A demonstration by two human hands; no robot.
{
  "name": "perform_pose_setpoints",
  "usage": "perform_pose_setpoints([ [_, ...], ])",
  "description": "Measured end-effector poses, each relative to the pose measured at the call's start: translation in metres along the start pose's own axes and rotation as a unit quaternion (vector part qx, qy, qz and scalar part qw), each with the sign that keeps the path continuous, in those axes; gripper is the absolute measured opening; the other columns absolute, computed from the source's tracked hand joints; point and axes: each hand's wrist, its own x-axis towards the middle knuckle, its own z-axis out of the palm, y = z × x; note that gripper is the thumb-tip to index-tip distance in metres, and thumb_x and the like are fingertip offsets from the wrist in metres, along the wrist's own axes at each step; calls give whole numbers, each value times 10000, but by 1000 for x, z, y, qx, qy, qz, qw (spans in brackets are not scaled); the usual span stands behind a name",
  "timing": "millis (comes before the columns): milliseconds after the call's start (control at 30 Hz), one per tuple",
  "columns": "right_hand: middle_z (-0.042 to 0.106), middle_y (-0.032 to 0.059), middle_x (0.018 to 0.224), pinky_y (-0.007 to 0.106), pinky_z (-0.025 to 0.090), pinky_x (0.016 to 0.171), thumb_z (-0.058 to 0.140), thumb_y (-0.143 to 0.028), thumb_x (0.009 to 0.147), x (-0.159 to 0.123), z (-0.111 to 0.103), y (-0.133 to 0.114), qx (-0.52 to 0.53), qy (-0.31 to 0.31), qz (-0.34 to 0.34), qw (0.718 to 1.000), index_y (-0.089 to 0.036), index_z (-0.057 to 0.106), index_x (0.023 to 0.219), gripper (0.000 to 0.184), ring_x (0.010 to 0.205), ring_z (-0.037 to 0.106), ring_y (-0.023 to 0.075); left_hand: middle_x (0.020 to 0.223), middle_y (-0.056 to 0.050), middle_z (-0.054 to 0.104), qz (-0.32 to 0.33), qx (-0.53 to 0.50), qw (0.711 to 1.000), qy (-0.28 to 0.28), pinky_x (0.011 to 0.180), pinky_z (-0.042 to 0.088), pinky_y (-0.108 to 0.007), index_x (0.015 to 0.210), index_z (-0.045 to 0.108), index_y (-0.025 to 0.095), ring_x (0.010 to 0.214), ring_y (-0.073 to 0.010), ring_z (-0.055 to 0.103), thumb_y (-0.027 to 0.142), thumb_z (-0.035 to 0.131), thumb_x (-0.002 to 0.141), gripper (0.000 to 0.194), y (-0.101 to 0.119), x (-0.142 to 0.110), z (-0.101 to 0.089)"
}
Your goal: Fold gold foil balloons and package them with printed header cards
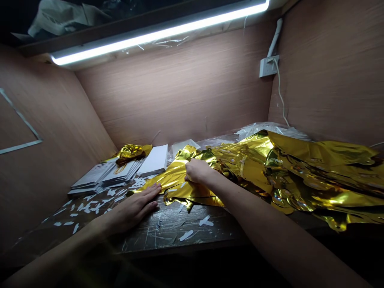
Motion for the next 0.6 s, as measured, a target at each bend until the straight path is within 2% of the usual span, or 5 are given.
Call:
perform_pose_setpoints([
  [200, 767, 155, 1067, 274, 467, 685, 713, -477, 862, 1, 0, 0, 7, -8, 9, 1000, -174, 797, 1064, 374, 956, 710, 265, 1691, -80, 192, -1, 16, 999, -45, 1287, 204, -421, 1628, 285, 153, 1564, -270, 207, 558, 321, 1064, 696, -2, -8, -7],
  [433, 764, 160, 1074, 281, 482, 701, 725, -471, 845, -2, -2, -2, 8, -7, 21, 1000, -180, 796, 1071, 375, 972, 713, 274, 1666, -50, 256, 38, 42, 998, -34, 1269, 261, -431, 1583, 407, 236, 1547, -286, 243, 514, 399, 1060, 592, -26, -18, -12],
  [600, 769, 149, 1049, 273, 476, 673, 741, -490, 832, 0, -2, -2, 10, -2, 21, 1000, -183, 798, 1043, 377, 971, 717, 273, 1612, -52, 366, 42, 38, 998, -40, 1249, 308, -452, 1535, 488, 234, 1510, -280, 344, 489, 394, 1064, 544, -30, -24, -22],
])
